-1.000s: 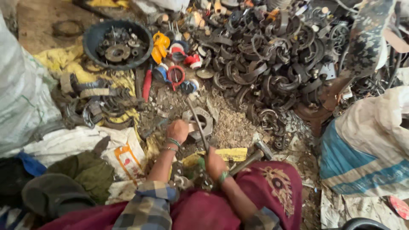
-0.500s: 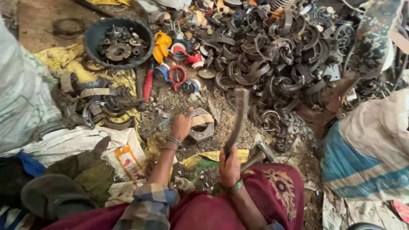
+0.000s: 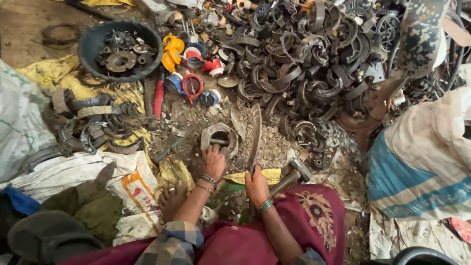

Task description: The person sits on the floor and repeatedly strikes a metal part placed on a hexagonal anvil with a hammer. The person holds the part with one hand and swings the hammer with the other to break the metal into smaller pieces.

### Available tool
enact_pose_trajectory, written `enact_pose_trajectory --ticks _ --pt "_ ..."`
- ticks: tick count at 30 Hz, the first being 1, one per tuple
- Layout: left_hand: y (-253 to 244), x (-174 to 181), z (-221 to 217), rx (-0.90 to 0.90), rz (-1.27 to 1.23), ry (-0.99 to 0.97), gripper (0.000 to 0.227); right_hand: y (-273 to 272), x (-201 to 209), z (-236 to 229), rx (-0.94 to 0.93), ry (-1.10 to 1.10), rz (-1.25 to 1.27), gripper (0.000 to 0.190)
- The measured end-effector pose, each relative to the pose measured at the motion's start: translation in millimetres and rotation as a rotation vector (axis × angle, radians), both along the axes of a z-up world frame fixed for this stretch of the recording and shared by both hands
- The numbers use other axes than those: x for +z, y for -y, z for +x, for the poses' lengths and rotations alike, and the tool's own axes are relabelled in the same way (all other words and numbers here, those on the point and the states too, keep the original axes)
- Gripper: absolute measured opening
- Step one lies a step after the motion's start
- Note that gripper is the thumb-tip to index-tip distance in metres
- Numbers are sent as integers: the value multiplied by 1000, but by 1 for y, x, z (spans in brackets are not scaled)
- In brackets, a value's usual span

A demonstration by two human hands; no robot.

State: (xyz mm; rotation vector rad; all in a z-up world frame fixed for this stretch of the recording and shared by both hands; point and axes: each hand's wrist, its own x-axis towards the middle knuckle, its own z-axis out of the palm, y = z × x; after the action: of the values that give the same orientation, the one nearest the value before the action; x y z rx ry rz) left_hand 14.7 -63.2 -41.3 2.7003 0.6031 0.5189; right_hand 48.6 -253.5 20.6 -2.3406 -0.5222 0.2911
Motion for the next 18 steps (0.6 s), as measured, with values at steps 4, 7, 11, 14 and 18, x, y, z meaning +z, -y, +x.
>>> enact_pose_trajectory --ticks 4,7,11,14,18 --pt "2 1 -3 -41 -67 -61 20 -7 4 -2 14 227 113 32" --pt "4 5 2 -37 -91 -118 26 -18 -4 3 -98 151 66 34" --pt "12 1 3 -31 31 -122 11 -24 -30 8 2 150 -64 33" --pt "14 2 3 -43 25 -173 20 -22 -38 8 114 103 -305 28" --pt "11 12 8 -38 138 -186 13 -22 -28 9 53 104 -158 30"
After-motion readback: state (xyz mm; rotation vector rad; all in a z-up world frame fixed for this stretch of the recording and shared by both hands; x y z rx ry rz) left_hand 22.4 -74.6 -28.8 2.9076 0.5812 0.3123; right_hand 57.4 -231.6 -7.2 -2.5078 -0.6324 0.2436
